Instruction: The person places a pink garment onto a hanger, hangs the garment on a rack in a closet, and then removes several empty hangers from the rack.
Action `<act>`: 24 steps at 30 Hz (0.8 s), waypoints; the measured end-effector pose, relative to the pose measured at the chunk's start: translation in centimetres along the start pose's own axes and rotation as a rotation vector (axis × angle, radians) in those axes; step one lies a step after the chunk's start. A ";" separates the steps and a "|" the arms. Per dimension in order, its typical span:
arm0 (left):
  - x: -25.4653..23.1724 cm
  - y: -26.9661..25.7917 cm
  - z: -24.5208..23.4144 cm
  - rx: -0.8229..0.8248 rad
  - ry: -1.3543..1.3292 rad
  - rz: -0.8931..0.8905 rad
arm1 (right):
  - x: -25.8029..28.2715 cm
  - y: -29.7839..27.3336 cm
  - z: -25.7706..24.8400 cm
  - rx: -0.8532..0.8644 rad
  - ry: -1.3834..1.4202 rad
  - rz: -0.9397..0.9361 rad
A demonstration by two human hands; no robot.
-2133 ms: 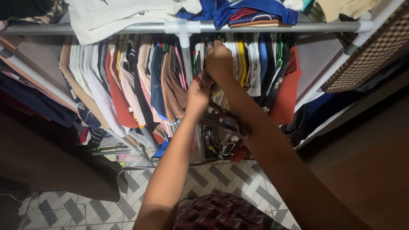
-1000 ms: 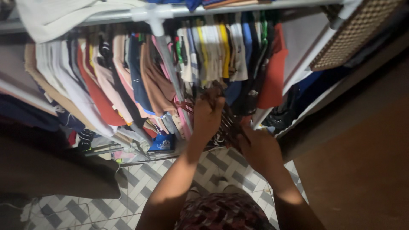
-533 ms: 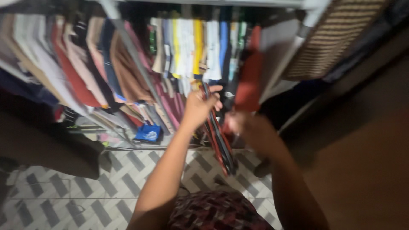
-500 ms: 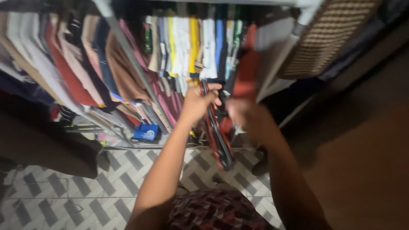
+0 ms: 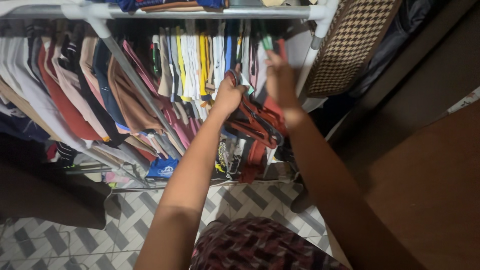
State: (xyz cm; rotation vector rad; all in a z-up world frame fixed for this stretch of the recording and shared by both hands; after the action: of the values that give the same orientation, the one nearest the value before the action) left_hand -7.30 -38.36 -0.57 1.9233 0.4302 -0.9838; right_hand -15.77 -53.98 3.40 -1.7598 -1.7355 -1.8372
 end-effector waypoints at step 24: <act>0.8 -1.6 -2.8 0.017 -0.068 -0.290 | 2.6 0.1 3.4 -0.215 -0.523 -0.216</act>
State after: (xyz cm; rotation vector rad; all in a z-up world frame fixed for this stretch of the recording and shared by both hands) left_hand -6.55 -35.21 -1.31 1.8698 0.6763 -1.2385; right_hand -14.37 -50.01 4.36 -2.3973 -2.0287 -1.8101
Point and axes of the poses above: each hand's wrist, its own y-axis towards the middle knuckle, its own z-axis out of the palm, x = y × z, the point moved 9 cm from there along y, towards the middle knuckle, and after that the axes turned 5 degrees about y, right-handed, at the moved point
